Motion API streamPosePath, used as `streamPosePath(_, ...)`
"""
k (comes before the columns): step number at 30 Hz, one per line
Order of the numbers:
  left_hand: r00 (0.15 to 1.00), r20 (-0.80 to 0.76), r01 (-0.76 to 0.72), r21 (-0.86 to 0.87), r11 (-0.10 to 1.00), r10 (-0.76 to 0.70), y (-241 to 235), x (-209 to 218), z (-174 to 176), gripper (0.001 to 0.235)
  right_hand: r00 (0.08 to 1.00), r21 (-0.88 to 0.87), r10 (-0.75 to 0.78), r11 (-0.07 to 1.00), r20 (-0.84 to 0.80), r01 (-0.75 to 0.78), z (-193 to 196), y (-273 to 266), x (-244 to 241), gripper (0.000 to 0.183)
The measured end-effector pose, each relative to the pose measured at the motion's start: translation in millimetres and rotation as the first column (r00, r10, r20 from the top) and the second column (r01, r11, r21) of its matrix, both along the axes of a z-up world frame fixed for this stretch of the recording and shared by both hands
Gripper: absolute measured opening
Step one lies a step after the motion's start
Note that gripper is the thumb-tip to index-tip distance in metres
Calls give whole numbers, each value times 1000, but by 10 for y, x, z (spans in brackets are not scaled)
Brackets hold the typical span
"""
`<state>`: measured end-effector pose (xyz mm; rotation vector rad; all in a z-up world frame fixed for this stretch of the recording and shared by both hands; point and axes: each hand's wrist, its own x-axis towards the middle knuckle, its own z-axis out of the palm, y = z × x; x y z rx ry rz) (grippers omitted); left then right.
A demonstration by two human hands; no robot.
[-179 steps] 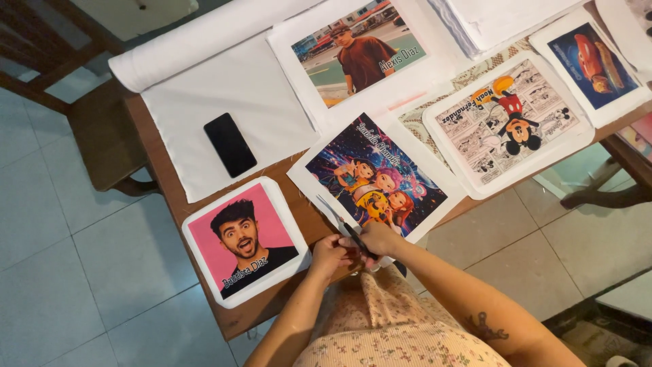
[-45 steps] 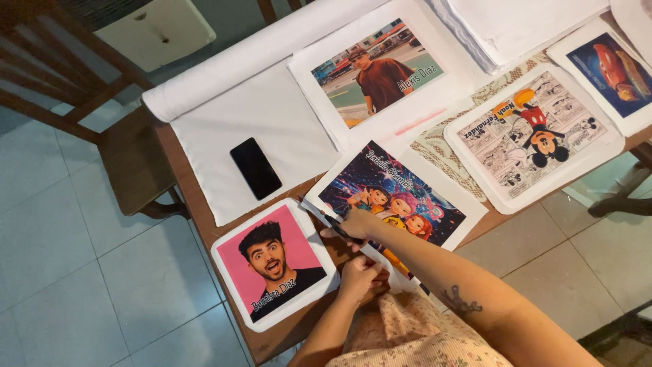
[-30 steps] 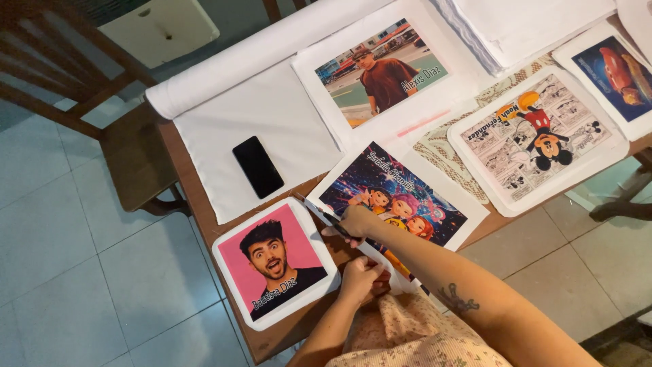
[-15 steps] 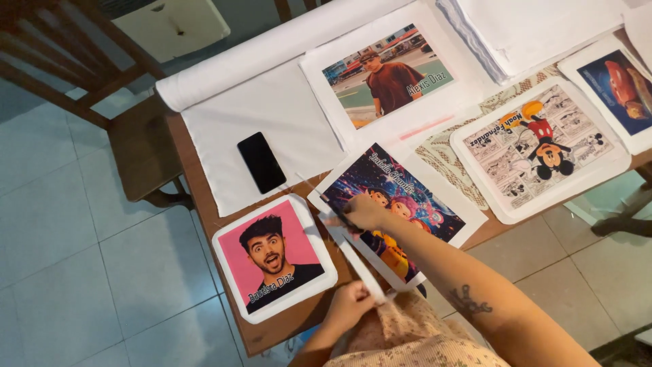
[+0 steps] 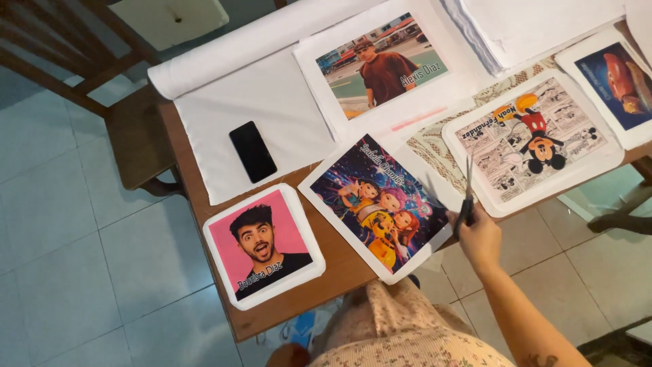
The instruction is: Using scissors to manually cut out various printed designs and images from paper sheets on a workspace.
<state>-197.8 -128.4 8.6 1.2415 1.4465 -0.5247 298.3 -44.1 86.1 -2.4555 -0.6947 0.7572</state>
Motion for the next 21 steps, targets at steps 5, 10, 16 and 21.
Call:
streamPosePath(5, 925, 370, -147, 561, 815, -88, 1091, 1199, 697, 15, 996, -137, -19, 990, 90, 31, -278, -449, 23, 45)
streamPosePath(10, 869, -141, 283, 928, 243, -474, 1853, 1945, 456, 54, 979, -243, -147, 964, -144, 109, -159, -455, -199, 63)
streamPosePath(16, 832, -298, 452, 854, 260, -468, 1411, 2156, 404, 70, 983, -171, -166, 974, -84, 150, -517, -521, -183, 54)
streamPosePath(21, 793, -120, 322, 915, 243, -597, 980, 2110, 544, 57, 987, -54, -157, 986, -44, 155, -605, -520, 33, 34)
